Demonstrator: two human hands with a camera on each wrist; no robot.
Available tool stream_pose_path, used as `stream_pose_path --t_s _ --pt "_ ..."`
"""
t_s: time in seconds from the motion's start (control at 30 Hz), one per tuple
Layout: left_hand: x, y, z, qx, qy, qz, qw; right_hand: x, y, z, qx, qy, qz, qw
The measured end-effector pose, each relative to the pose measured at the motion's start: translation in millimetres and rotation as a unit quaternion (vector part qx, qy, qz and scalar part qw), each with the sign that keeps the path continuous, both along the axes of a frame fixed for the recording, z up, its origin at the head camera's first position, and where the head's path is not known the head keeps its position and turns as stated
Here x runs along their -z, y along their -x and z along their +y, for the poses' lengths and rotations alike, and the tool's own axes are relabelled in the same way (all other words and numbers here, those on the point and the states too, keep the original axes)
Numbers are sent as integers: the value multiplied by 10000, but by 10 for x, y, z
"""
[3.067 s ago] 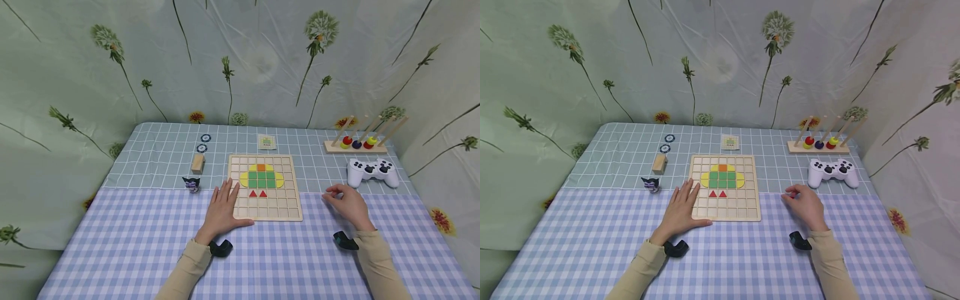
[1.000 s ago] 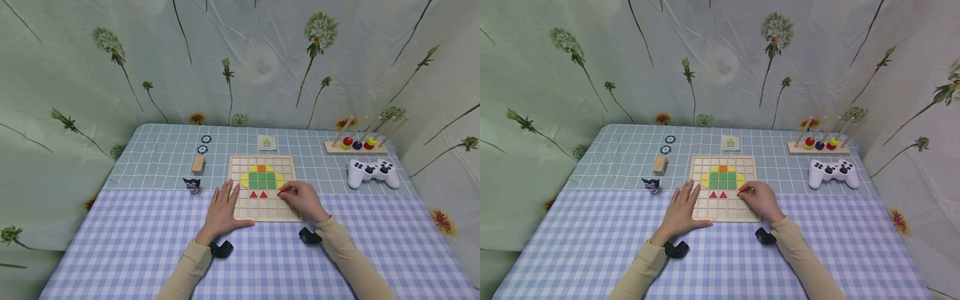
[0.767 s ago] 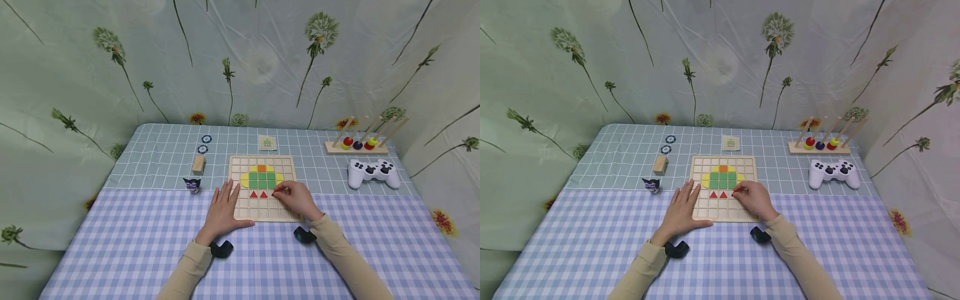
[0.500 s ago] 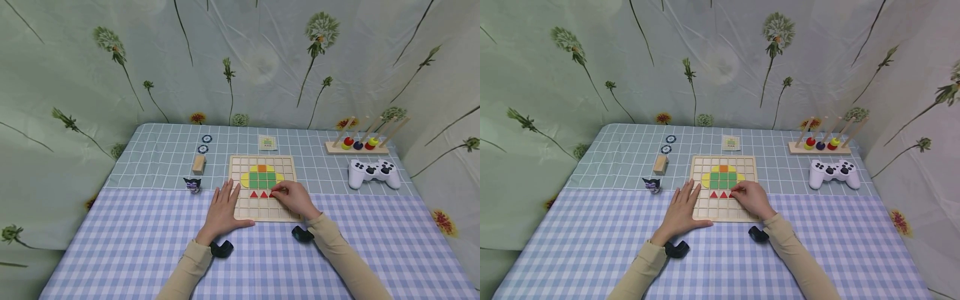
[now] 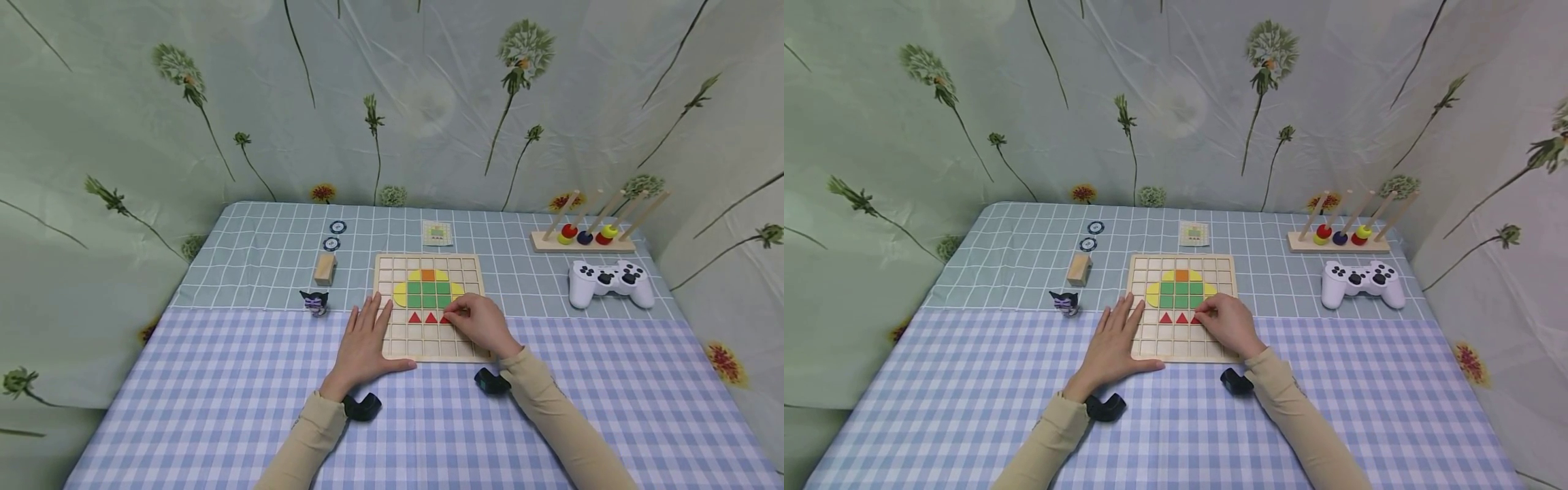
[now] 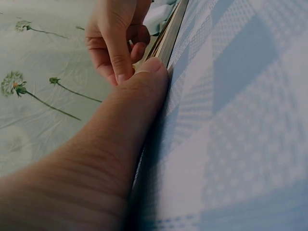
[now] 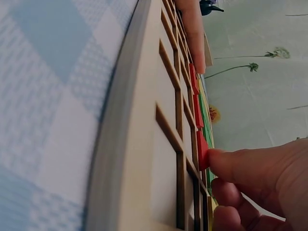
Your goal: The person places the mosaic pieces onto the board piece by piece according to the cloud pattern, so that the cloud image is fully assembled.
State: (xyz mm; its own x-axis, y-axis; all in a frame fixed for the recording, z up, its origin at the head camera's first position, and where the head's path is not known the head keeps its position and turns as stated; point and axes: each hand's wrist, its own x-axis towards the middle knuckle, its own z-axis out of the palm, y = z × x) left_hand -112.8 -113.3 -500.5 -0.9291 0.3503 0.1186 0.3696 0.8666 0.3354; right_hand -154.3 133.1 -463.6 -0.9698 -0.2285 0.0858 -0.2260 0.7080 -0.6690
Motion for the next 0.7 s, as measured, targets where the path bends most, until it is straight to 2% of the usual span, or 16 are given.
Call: stream_pose_path --t_s 0.5,0.7 --pt "17 12 7 -6 26 8 10000 4 -19 62 -46 -17 -172 9998" --pt "13 4 -5 4 -15 -9 10000 -22 -58 181 -73 28 -55 10000"
